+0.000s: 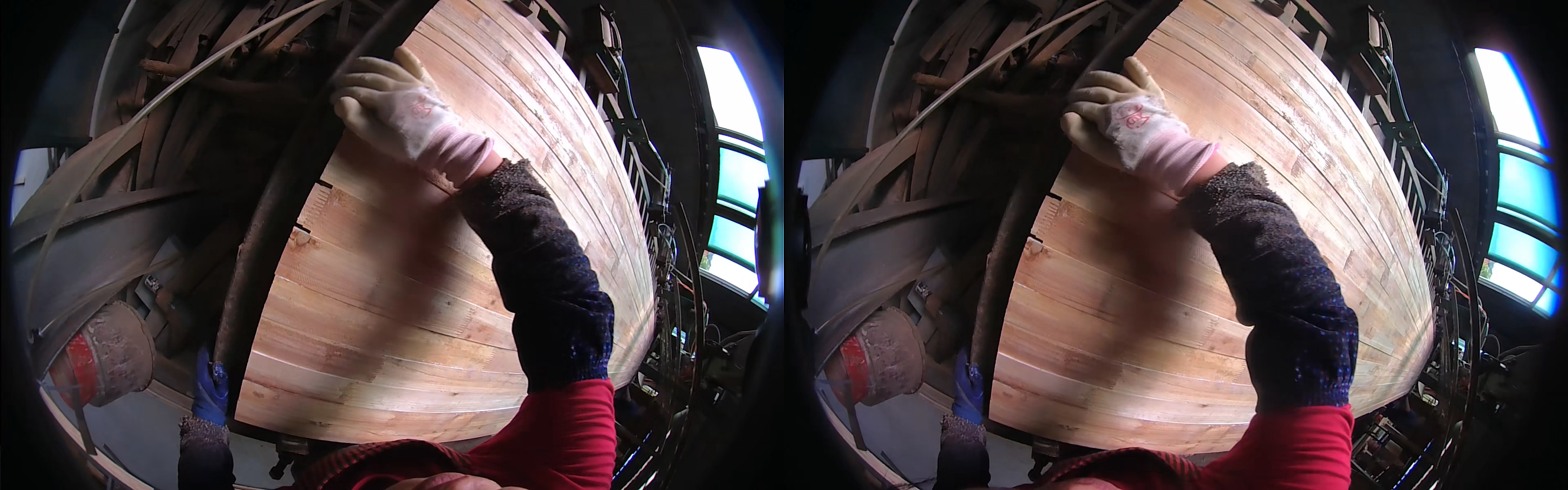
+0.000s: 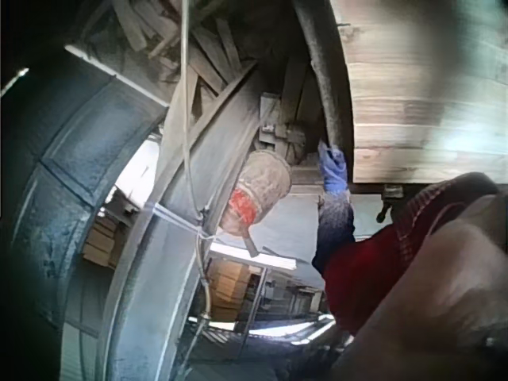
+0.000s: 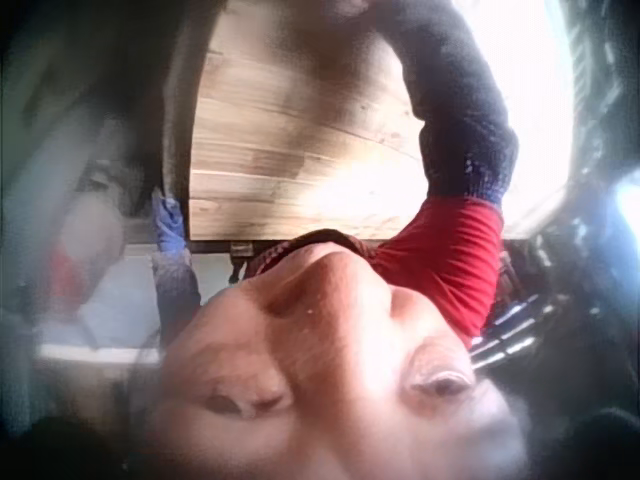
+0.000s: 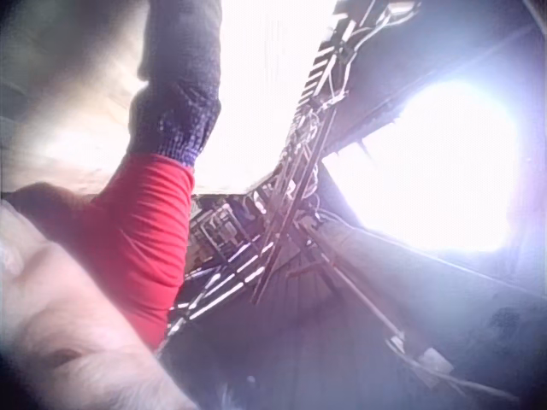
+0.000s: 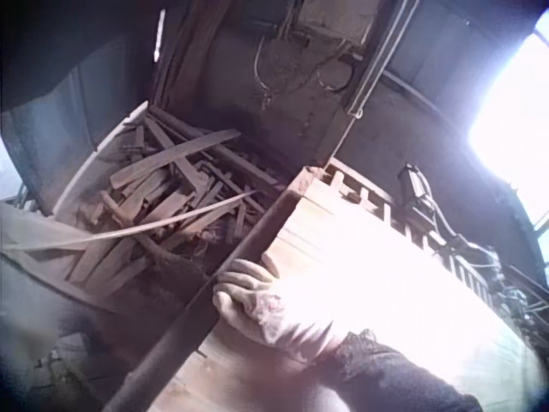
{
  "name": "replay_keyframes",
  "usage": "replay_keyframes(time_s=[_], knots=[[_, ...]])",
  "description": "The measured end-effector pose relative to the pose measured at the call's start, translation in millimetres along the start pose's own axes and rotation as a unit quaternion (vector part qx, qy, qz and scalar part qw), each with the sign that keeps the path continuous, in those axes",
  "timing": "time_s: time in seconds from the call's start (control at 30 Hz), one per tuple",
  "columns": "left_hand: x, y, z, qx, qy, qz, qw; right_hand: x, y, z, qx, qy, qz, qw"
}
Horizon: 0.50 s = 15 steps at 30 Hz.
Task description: The person places thin wooden slats onto a curved metal jig, aligns them, and secures them with metal clamps. They use a hammer to tap the slats into place and a pneumatic tool to tighten the clamps. The person then removes the assembled panel from the jig and stacks it with others.
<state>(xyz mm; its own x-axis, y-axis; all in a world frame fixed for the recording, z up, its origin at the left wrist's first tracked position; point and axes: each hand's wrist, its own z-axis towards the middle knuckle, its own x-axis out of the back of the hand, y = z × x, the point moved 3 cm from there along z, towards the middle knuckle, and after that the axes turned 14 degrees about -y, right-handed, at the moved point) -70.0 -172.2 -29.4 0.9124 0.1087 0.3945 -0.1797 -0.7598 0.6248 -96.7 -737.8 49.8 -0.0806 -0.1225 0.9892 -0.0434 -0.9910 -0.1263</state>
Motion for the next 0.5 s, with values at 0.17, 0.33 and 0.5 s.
replay_keyframes(time_s=[0.17,0.33,0.5], knots=[[-4,-24,-13,-0.013,0.041,0.057,0.997,68,98,59,0.015,0.101,-0.195,0.975],[2,-21,-24,0.016,0.039,0.054,0.998,30,154,69,-0.112,0.037,-0.235,0.965],[5,-26,4,-0.013,0.051,0.062,0.997,25,67,-65,-0.203,-0.020,-0.062,0.977]])
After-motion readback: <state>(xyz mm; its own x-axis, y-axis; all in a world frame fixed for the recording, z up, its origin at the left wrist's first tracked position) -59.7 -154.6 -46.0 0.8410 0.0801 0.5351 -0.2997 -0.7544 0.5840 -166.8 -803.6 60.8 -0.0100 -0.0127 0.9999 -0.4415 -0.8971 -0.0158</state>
